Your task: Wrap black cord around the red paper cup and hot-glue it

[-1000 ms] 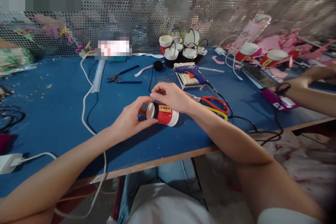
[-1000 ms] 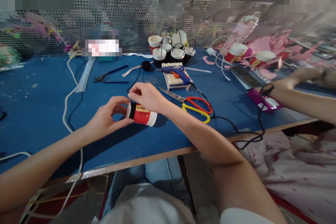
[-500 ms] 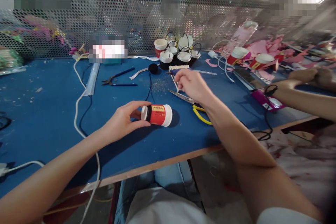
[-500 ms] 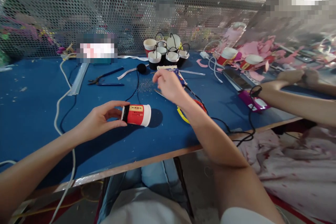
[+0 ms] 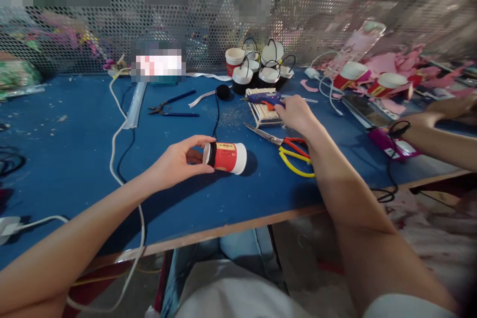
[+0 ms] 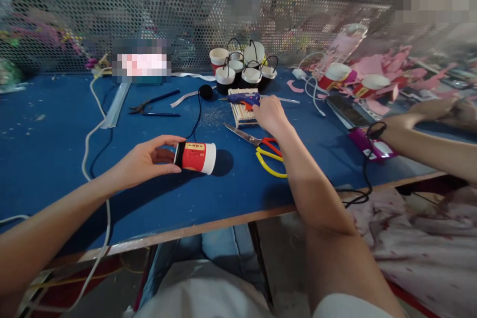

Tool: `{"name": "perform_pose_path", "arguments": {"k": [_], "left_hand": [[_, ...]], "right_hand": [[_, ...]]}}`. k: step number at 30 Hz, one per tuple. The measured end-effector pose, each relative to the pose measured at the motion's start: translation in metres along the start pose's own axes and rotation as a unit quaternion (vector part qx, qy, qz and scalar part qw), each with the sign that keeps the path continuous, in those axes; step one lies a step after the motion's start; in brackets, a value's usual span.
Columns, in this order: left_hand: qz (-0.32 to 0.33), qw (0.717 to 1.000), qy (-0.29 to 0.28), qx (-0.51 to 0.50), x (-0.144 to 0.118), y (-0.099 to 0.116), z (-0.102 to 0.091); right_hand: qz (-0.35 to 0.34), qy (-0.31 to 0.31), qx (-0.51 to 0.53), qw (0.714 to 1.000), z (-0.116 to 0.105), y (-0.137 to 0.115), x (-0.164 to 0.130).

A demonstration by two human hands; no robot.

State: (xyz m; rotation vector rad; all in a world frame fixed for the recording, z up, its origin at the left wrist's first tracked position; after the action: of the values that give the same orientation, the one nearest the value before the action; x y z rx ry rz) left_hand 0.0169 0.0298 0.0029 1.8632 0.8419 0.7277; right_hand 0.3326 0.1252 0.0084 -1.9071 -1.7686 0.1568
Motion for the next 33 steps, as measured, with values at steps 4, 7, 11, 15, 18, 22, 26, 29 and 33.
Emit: {"name": "perform_pose_path", "arguments": {"k": [4, 7, 11, 15, 18, 22, 26, 29, 33], "left_hand": [[0.003, 1.0, 0.005, -0.004, 0.0, -0.001, 0.0], [0.007, 1.0, 0.012, 0.002, 0.001, -0.001, -0.001], [0.006, 1.0, 0.016, -0.001, 0.001, -0.003, -0.002], [0.002, 1.0, 0.015, 0.003, 0.002, -0.005, -0.004], [-0.003, 1.0, 0.015, 0.002, 0.002, -0.006, -0.006], [-0.014, 0.999, 0.021, -0.02, 0.003, -0.005, -0.01], [-0.02, 0.999, 0.028, -0.025, 0.005, -0.005, -0.014], [-0.036, 0.999, 0.026, -0.007, 0.006, -0.007, -0.016], [-0.05, 0.998, 0.026, -0.008, 0.007, -0.009, -0.017]], "right_hand": [[0.068, 0.033, -0.09, 0.993, -0.001, -0.009, -0.006], [0.097, 0.043, -0.073, 0.992, -0.004, -0.012, -0.008], [0.112, 0.067, 0.026, 0.991, -0.01, -0.012, -0.009], [0.087, 0.019, 0.209, 0.974, -0.023, -0.029, -0.023], [0.065, -0.058, 0.249, 0.965, -0.035, -0.054, -0.045], [0.014, -0.135, 0.262, 0.956, -0.039, -0.085, -0.077], [-0.018, -0.152, 0.232, 0.961, -0.025, -0.094, -0.1], [-0.088, -0.119, 0.191, 0.97, -0.021, -0.095, -0.108], [-0.201, -0.103, 0.105, 0.968, -0.027, -0.102, -0.112]]}}
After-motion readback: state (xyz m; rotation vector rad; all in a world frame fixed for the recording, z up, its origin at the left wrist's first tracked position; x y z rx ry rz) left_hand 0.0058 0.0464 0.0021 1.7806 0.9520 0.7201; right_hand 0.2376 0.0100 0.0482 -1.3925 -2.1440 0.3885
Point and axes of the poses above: each hand's wrist, its own x-axis towards the middle knuckle, its own z-axis out of the palm, y = z × x, the point moved 3 cm from there along x, towards the middle knuckle, and after that the axes turned 8 degrees about z, right-handed, at the moved point
